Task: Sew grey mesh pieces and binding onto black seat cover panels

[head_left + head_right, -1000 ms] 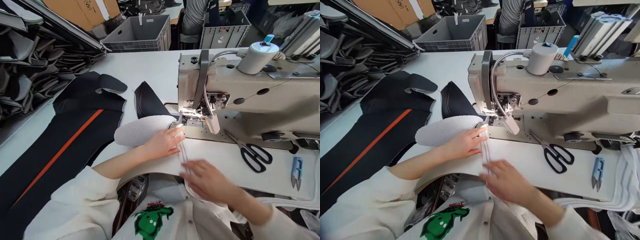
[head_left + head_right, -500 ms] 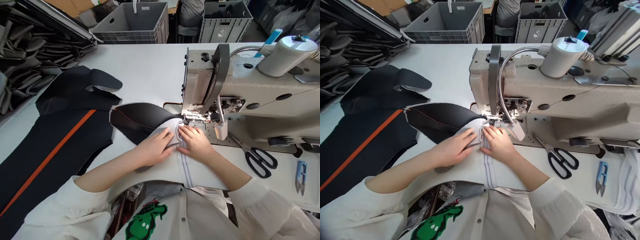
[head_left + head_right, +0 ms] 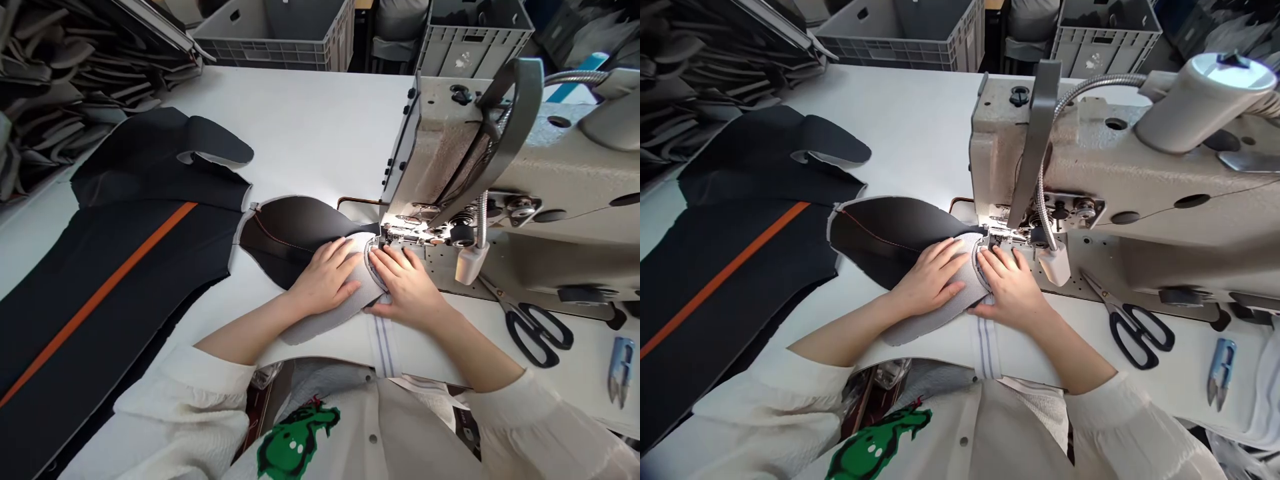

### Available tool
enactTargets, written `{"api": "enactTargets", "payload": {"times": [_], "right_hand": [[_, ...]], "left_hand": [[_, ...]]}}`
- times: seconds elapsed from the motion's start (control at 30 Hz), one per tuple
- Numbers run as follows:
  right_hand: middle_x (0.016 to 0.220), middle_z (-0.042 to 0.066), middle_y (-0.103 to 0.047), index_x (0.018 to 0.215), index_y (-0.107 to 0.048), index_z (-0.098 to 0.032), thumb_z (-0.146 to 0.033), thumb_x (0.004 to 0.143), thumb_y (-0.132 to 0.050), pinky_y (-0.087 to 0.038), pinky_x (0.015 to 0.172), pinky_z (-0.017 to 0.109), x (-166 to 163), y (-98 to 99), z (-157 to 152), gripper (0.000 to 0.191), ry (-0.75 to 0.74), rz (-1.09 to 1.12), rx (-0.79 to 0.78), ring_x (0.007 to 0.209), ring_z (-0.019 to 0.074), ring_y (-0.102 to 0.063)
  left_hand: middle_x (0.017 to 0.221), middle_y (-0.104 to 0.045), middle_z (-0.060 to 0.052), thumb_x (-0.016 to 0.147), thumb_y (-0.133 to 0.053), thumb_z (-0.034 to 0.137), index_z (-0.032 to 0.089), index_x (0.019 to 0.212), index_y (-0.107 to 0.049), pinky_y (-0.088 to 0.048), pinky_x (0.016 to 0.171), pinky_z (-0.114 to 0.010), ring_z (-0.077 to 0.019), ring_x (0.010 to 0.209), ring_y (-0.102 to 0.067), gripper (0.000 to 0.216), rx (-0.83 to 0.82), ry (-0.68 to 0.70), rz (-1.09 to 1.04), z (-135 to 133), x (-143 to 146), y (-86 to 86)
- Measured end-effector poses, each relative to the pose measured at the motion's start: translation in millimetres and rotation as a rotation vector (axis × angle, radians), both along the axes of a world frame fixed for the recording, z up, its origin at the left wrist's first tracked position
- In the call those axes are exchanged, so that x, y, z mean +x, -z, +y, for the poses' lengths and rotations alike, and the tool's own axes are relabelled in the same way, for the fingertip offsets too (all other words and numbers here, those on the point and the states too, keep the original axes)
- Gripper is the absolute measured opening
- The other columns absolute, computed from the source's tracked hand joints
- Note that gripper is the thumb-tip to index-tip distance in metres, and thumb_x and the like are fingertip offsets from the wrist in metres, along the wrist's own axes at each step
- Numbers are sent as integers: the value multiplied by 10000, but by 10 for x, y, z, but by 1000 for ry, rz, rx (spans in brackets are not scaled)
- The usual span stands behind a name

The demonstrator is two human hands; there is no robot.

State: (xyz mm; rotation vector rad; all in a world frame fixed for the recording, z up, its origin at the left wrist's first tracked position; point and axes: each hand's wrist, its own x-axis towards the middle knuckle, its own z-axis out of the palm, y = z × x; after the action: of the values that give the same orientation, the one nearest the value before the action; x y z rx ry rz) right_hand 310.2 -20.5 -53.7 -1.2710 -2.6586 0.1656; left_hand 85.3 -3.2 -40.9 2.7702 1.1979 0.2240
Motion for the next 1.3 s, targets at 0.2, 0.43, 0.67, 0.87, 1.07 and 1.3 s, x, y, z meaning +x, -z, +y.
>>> {"api": "enactTargets", "payload": {"times": [0.2,0.43,0.67,0.87,1.07,1.3], "right_hand": [[1437,181,-417,1448,-288,-52,-687,798,-524,-154,1107,540,55,-16,51,940,-85,40,0,1323,338,-339],[1141,122,-598,1185,-608,-162,-695,764,-578,-334,889,434,175,-74,45,680,53,62,51,998,286,-504],[1316,178,-498,1356,-454,-117,-741,770,-511,-312,895,460,39,-20,54,858,-34,10,19,1077,325,-445],[1314,169,-509,1355,-458,-91,-706,814,-489,-347,855,422,24,-63,7,820,-38,-5,41,1060,304,-461],[1273,162,-533,1353,-477,-107,-677,844,-468,-392,844,414,-14,-76,-28,765,3,16,14,1014,291,-479],[1311,139,-552,1303,-545,-135,-519,935,-438,-410,814,379,1,-3,78,542,-34,-10,103,999,261,-526]], "left_hand": [[1435,-388,-135,953,-410,390,152,1363,-450,-323,1078,-472,-307,1311,-331,477,-28,0,31,71,36,-53],[1294,-483,-126,951,-403,358,197,1276,-534,-414,947,-460,-296,1123,-448,386,18,-46,51,99,119,-104],[1304,-478,-137,950,-405,339,214,1367,-448,-400,961,-457,-303,1161,-435,437,85,-4,61,79,132,-68],[1318,-478,-138,958,-386,336,199,1338,-481,-411,961,-444,-296,1164,-448,414,115,4,71,77,144,-54],[1303,-506,-147,950,-414,301,176,1285,-530,-419,973,-446,-295,1178,-474,375,129,0,45,52,149,-65],[1316,-537,-110,977,-353,298,147,1251,-559,-412,1027,-408,-257,1227,-478,375,166,-8,15,286,192,-16]]}}
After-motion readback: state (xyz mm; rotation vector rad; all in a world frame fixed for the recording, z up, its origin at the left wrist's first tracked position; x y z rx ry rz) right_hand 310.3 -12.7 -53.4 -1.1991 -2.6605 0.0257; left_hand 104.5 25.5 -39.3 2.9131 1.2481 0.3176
